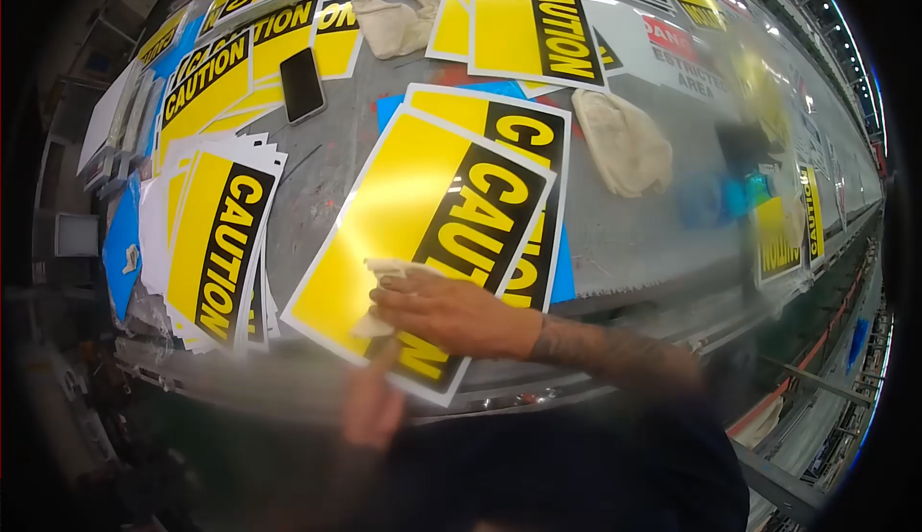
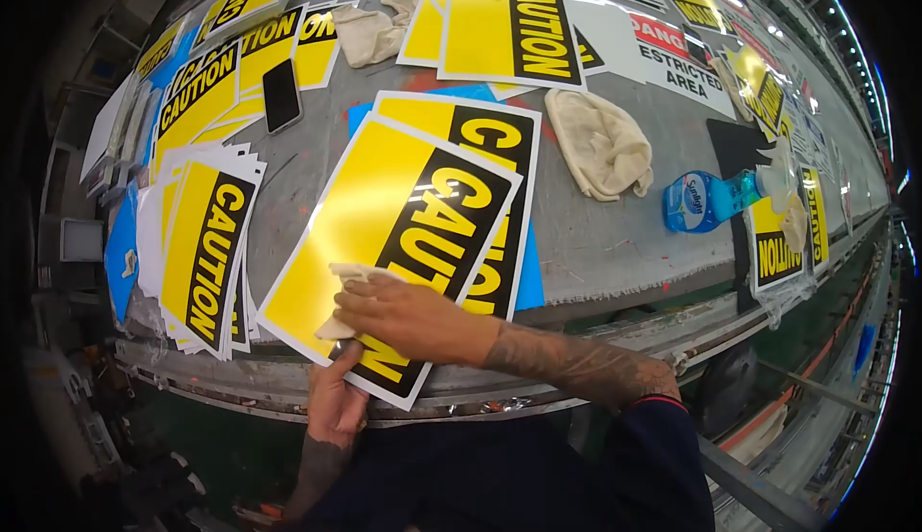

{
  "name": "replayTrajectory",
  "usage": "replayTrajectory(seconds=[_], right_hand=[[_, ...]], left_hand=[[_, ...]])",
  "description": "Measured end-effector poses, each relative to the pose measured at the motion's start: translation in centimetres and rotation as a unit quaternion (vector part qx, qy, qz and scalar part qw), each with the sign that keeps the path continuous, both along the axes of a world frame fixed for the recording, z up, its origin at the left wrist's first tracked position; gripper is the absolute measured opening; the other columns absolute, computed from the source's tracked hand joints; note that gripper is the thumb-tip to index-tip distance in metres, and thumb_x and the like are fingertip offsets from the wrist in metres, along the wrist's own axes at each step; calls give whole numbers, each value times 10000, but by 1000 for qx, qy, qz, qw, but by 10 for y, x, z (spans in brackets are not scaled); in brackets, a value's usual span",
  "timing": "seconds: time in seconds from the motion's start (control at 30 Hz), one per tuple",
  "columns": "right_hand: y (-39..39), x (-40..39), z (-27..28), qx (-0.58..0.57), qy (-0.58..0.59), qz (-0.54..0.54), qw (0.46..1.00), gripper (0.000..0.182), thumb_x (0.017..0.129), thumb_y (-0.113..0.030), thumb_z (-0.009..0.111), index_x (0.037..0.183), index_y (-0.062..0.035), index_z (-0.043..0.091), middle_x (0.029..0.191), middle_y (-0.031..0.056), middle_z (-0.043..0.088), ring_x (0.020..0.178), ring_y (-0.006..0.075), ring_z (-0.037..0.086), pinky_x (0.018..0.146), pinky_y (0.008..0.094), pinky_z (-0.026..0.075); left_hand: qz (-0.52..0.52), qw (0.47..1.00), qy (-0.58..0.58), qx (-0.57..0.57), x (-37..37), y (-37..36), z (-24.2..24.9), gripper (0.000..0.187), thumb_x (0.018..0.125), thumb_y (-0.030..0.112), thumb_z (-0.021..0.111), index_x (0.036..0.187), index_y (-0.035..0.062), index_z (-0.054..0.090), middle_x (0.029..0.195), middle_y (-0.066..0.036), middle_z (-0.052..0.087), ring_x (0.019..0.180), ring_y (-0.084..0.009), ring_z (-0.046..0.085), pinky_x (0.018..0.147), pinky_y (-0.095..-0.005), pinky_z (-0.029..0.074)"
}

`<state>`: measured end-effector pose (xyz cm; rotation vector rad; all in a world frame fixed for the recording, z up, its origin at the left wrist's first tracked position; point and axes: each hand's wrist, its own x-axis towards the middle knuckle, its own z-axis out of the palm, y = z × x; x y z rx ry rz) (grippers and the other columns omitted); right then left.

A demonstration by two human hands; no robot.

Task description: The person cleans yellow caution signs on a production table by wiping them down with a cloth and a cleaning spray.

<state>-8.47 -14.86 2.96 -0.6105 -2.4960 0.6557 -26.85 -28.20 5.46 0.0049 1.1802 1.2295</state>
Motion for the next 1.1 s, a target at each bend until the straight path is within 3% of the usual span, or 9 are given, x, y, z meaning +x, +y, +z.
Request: replayTrajectory(seconds=[0.17, 0.37, 0.43, 0.5, 0.6, 0.73, 0.83, 0.9, 1.1], right_hand=[[112, 29, -8, 55, 9, -176, 983, 490, 909, 29, 642, 1395, -27, 610, 1376, 141, 655, 1258, 340, 651, 1054, 440, 558], [66, -20, -15, 77, -34, 36, 996, 458, 1002, -17, 584, 1457, -59, 613, 1523, 149, 608, 1448, 335, 554, 1241, 499, 403], [133, -1, -24, 233, -60, -115, 964, 356, 945, -94, 627, 1284, 0, 681, 1462, 176, 623, 1410, 322, 557, 1216, 512, 403], [130, -4, -22, 117, -30, -151, 981, 393, 1008, -127, 576, 1363, 22, 650, 1501, 197, 599, 1453, 338, 520, 1237, 510, 380], [75, -25, -8, 122, -80, -9, 989, 471, 1045, -112, 541, 1500, 1, 581, 1581, 207, 553, 1482, 347, 515, 1265, 515, 371], [139, 6, -1, 62, -49, -174, 982, 479, 1016, -107, 590, 1484, -5, 593, 1536, 196, 608, 1428, 366, 574, 1226, 464, 437], [87, -2, -7, 98, -93, -96, 986, 493, 973, -15, 594, 1466, -31, 617, 1526, 173, 626, 1458, 345, 559, 1199, 474, 469], [93, 18, 7, -10, -108, -142, 984, 477, 920, 24, 607, 1389, -29, 669, 1475, 160, 658, 1439, 340, 579, 1194, 479, 467], [106, 30, 4, 115, -84, -152, 978, 477, 901, 23, 629, 1371, -31, 688, 1435, 169, 683, 1326, 351, 647, 1166, 456, 492]], left_hand=[[-11, 1000, 9, -17, 1, -5, 4, 510, 1040, -15, 687, 1515, -18, 503, 1474, -186, 643, 1350, -334, 658, 1133, -508, 565], [0, 1000, 0, 13, 2, 3, -2, 519, 1029, -24, 701, 1514, 5, 520, 1464, -174, 650, 1340, -329, 662, 1115, -500, 579], [-7, 1000, 9, 7, 1, -3, -5, 525, 1030, -32, 690, 1522, 12, 511, 1462, -170, 646, 1342, -329, 659, 1099, -508, 589], [-16, 1000, 1, 19, -2, 0, -6, 527, 1033, -33, 685, 1526, 12, 505, 1462, -168, 644, 1339, -328, 661, 1094, -512, 592], [-6, 1000, -5, 13, -1, 1, -7, 539, 1034, -32, 684, 1535, 14, 492, 1469, -162, 639, 1341, -327, 660, 1110, -503, 583], [-10, 1000, -28, 11, 0, -2, -5, 543, 1035, -24, 689, 1538, 16, 487, 1476, -161, 632, 1344, -321, 658, 1110, -503, 584], [7, 1000, -6, 18, 4, 0, -6, 539, 1042, -14, 686, 1541, 18, 486, 1471, -156, 635, 1347, -311, 654, 1112, -492, 584], [-3, 1000, -5, 25, 0, -2, -12, 541, 1042, -13, 690, 1541, 23, 486, 1475, -156, 632, 1350, -311, 653, 1112, -498, 583], [-13, 1000, -27, -10, -2, -1, -5, 531, 1043, 2, 699, 1532, 13, 492, 1470, -162, 635, 1351, -317, 653, 1111, -500, 583]])
